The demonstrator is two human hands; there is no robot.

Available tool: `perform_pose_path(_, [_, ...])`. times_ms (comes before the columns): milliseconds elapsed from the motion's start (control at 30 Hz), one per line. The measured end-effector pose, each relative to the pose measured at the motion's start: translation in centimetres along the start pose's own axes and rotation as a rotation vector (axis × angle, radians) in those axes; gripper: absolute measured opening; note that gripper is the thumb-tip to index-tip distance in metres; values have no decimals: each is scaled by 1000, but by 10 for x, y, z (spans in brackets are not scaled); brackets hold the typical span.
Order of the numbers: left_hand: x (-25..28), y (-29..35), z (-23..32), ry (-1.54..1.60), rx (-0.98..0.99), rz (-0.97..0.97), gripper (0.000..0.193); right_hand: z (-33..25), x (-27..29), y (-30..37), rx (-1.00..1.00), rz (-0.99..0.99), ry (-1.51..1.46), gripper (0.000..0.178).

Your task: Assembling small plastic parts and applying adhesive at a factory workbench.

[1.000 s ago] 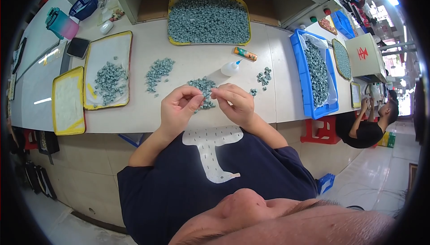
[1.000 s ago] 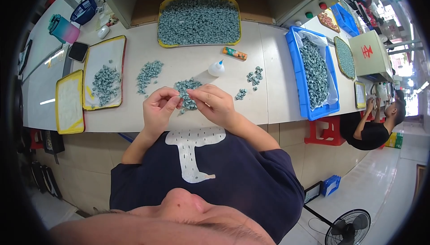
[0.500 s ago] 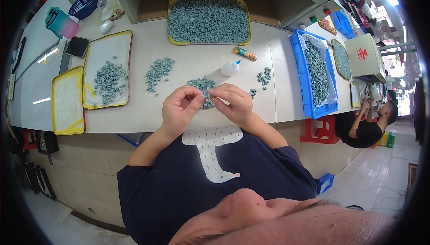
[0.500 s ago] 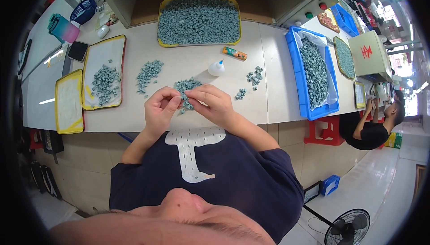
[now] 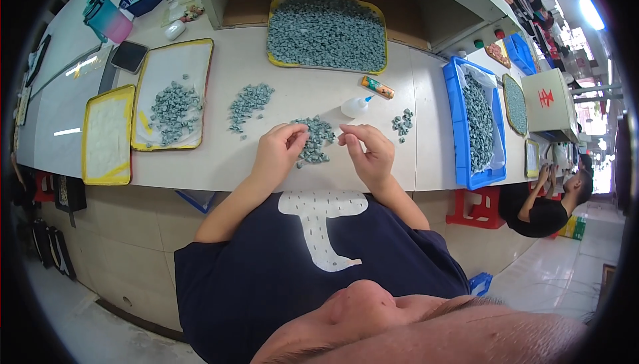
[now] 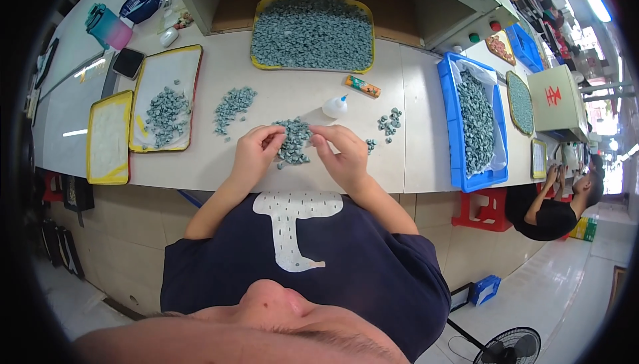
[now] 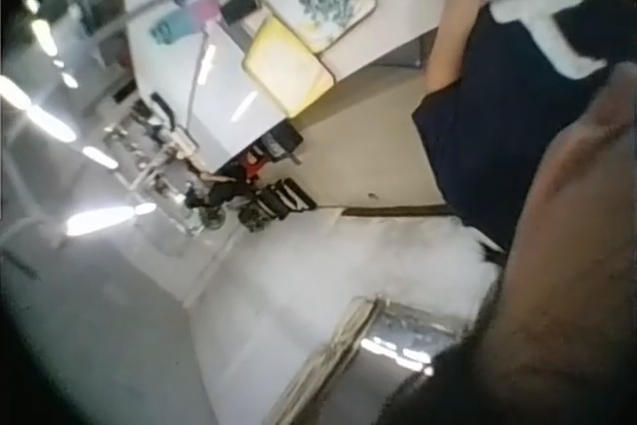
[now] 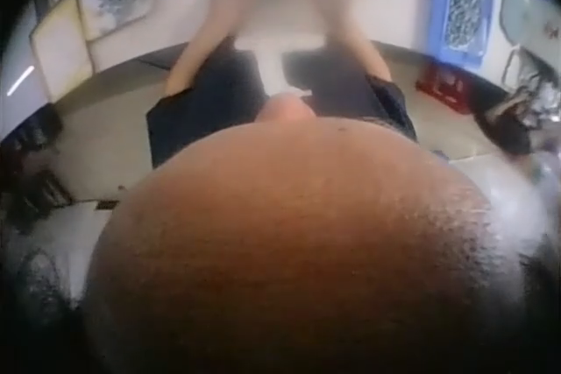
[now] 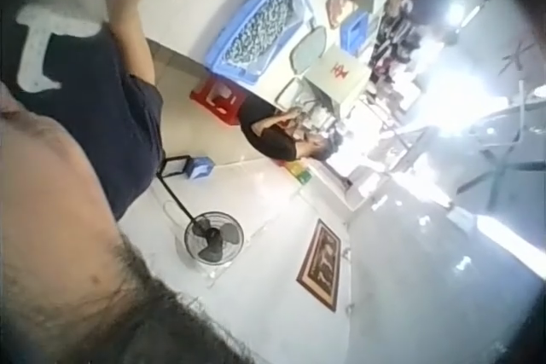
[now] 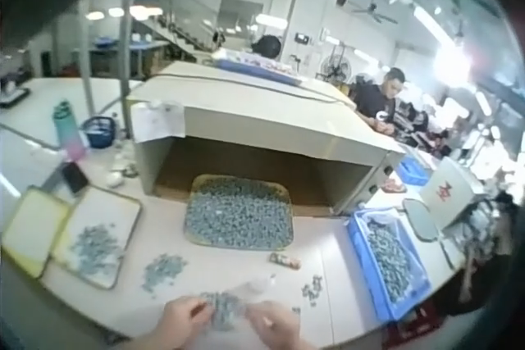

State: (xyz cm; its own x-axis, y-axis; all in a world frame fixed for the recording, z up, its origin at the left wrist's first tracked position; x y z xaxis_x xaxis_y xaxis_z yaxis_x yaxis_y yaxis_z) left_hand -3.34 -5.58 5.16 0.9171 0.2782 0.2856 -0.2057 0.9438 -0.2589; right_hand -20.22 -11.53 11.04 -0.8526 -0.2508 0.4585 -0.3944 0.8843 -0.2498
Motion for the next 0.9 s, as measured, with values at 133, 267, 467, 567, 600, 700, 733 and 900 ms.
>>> perform_pose_path(133, [36, 0, 0, -300, -186, 134, 11, 24, 6, 6, -147, 25, 102, 12])
perform_pose_path(267, [66, 11, -5, -661, -204, 122, 13, 54, 17, 11, -283, 183, 175, 14])
perform_pose_path(467, [73, 22, -24, -724, -68, 35, 15, 63, 25, -5, -207, 376, 148, 28])
perform_pose_path(567, [63, 23, -26, -681, -77, 34, 15, 71, 12, -13, -240, 157, 273, 36])
perform_pose_path(600, [59, 21, -22, -646, -77, 32, 15, 70, 15, -15, -240, 162, 274, 36])
perform_pose_path(700, [44, 15, -12, -441, -7, 14, 15, 83, 10, -18, -623, -157, 147, 41])
perform_pose_path(733, [37, 13, -10, -273, 67, 0, 14, 84, 12, -17, -625, -152, 148, 41])
perform_pose_path(900, [-7, 5, 1, 562, 219, -81, 10, 94, 16, -7, -515, -38, -72, 36])
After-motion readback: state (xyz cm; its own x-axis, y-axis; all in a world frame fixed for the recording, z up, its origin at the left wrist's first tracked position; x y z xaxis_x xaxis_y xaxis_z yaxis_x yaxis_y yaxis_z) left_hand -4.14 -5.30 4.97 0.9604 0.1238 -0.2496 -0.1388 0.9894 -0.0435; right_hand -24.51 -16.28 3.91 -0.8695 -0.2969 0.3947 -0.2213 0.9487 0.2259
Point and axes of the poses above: each hand's wrist, its own y-axis away from the middle knuckle, its own x-axis out of the back of the hand, z = x × y, the point moved 5 cm from there along -y, towards the middle knuckle, and after that the axes turned 15 degrees about -x, right-handed, at the moved point
